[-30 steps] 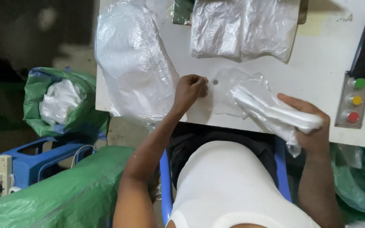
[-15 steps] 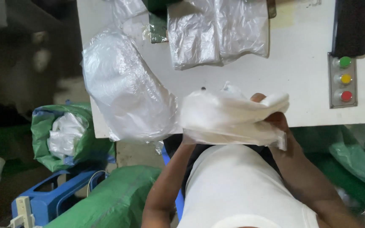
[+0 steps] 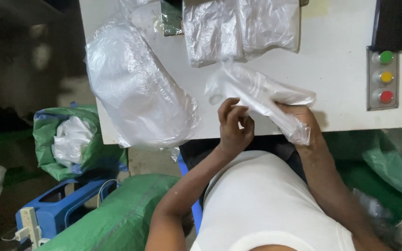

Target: The person is manually folding and stacking plastic bags at a factory workstation.

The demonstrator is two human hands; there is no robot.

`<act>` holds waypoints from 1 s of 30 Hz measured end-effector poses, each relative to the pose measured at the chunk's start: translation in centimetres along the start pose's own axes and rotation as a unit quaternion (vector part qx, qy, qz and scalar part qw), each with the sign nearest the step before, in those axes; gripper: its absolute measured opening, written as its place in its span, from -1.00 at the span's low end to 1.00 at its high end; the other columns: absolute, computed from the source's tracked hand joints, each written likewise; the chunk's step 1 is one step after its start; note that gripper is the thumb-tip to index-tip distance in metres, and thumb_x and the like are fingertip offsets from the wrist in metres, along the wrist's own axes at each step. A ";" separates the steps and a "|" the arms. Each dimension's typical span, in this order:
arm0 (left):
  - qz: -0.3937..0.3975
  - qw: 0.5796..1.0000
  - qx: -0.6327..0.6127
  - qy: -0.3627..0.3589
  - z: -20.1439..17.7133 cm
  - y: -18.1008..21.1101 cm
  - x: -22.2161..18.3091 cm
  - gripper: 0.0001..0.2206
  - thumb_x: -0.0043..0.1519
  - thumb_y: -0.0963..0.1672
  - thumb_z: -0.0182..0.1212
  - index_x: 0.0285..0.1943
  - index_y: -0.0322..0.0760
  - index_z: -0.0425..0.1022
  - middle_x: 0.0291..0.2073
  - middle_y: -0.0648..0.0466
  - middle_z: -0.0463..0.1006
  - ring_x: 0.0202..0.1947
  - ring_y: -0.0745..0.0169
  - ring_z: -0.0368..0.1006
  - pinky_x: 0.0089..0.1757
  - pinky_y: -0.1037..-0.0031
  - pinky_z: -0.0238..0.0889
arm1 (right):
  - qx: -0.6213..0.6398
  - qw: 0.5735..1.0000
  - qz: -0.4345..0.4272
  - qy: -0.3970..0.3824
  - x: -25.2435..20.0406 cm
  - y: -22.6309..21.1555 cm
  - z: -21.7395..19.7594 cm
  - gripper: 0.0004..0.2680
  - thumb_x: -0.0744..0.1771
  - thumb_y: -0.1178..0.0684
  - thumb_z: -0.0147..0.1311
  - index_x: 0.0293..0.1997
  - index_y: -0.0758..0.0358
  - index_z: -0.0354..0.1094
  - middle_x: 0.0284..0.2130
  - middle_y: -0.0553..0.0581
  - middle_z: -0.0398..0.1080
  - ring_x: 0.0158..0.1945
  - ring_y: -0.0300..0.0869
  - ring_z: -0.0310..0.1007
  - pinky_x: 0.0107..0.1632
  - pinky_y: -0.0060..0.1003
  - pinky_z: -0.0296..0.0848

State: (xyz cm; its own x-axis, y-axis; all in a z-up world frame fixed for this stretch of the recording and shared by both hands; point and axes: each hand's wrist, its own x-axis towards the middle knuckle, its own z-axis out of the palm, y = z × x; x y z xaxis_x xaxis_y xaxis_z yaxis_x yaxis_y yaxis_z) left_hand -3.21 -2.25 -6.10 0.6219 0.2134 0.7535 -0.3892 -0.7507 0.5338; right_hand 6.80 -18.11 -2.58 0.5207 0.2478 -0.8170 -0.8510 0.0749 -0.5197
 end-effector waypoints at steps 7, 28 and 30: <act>-0.090 0.995 -0.039 -0.006 -1.1 2.6 5.2 -0.91 0.14 -0.24 0.40 -0.28 -0.25 0.57 -0.41 0.16 0.52 -0.38 0.19 0.54 -0.33 0.46 0.47 | -0.364 0.668 -0.649 -0.010 -0.2 1.7 0.7 -0.74 0.31 0.06 0.25 0.06 0.35 0.44 0.12 0.37 0.31 0.10 0.13 0.39 0.10 -0.06 0.43; -0.088 0.943 -0.057 -0.316 -1.7 3.9 0.1 -0.49 0.40 0.05 0.04 0.36 -0.43 0.33 0.31 -0.27 0.33 0.38 -0.22 0.21 0.32 0.06 -0.03 | -0.208 0.895 -0.395 -0.003 6.6 -0.2 -3.2 -0.77 0.41 0.05 -0.01 0.22 0.09 0.27 0.00 -0.01 0.30 -0.06 -0.22 0.14 -0.01 -0.37 0.12; -0.135 0.928 -0.055 -0.344 -3.3 3.0 -1.2 -0.41 0.42 0.06 0.03 0.45 -0.54 0.25 0.46 -0.33 0.19 0.52 -0.21 0.00 0.42 0.08 -0.28 | -0.090 0.935 -0.328 0.100 3.8 -2.3 -2.8 -0.86 0.40 0.10 0.06 0.08 0.08 0.38 -0.21 -0.16 0.42 -0.28 -0.44 0.22 -0.21 -0.59 0.19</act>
State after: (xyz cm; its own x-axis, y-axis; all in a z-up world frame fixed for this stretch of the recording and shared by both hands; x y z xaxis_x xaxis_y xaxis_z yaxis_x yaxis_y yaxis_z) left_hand -7.34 -2.73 -4.13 0.9784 -0.0929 0.1844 -0.1998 -0.6519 0.7315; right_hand 10.93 -20.07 -5.25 0.9446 0.0178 -0.3277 -0.3273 -0.0211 -0.9447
